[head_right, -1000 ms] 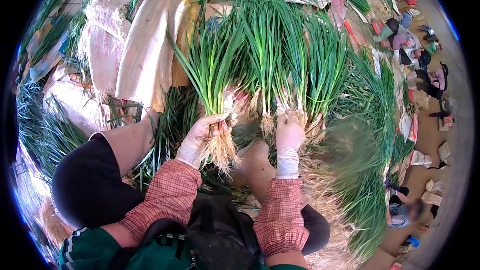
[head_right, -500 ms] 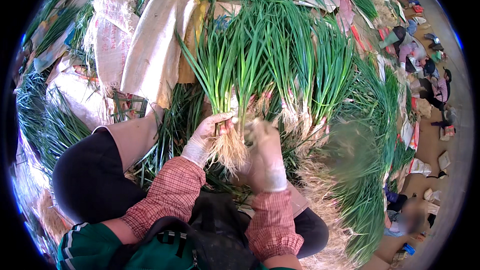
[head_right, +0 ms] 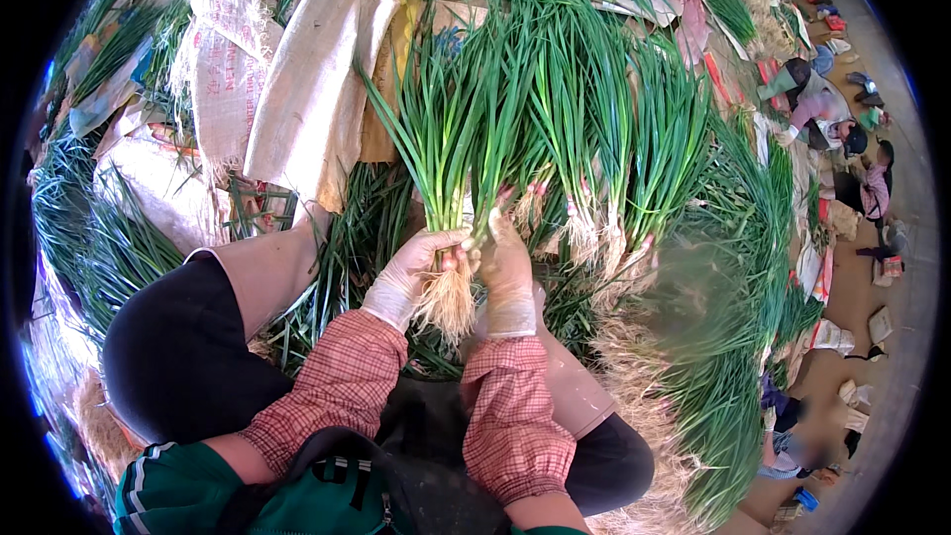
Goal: The person sorts bundles of green onions by hand while sitting on the floor, picking individual stalks and grouping them together.
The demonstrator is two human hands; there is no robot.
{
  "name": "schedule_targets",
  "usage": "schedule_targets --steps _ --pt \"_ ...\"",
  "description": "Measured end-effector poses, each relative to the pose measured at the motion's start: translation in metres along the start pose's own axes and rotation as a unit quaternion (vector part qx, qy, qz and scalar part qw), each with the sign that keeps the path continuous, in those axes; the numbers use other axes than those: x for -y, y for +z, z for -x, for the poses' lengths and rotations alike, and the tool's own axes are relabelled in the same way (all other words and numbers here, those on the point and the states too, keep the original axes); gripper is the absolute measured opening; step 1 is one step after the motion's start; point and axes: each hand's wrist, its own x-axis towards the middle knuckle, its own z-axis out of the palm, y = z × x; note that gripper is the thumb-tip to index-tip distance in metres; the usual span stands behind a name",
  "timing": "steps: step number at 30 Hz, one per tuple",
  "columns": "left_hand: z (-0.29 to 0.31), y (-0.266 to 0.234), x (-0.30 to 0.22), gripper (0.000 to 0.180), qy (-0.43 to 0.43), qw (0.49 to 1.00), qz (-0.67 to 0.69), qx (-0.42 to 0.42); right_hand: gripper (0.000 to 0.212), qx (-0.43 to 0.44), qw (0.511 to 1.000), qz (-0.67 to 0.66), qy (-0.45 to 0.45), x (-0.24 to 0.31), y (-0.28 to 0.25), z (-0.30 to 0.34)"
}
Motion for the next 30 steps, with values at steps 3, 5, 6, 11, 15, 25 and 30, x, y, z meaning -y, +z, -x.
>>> schedule_targets --steps 3,5,6,11,15,25,30 --pt "-0.011 -0.012 0.001 0.012 -0.003 0.996 -0.017 0.083 0.018 -0.055 0.925 0.285 -0.245 -0.023 -0.008 0.003" --pt "0.01 0.007 -0.001 0.011 0.025 0.997 0.067 0.01 0.02 -0.051 0.862 0.402 -0.305 -0.022 -0.005 0.007" --pt "0.015 0.008 -0.001 0.012 0.011 0.994 0.101 0.043 0.022 -0.04 0.825 0.457 -0.331 -0.018 -0.001 0.006" --pt "0.012 0.008 -0.004 0.013 -0.063 0.966 0.171 0.185 0.031 0.01 0.654 0.656 -0.376 0.018 0.012 -0.004" --pt "0.017 0.007 -0.008 0.01 -0.044 0.978 0.134 0.152 0.028 0.052 0.812 0.521 -0.258 -0.004 0.0 -0.018" --pt "0.022 0.048 0.002 0.011 0.076 0.953 0.23 0.182 0.013 0.018 0.715 0.637 -0.289 0.002 -0.035 -0.034" --pt "0.001 -0.011 0.0 0.009 0.063 0.986 0.15 0.034 0.018 -0.287 0.503 0.765 -0.283 0.091 -0.041 0.013"
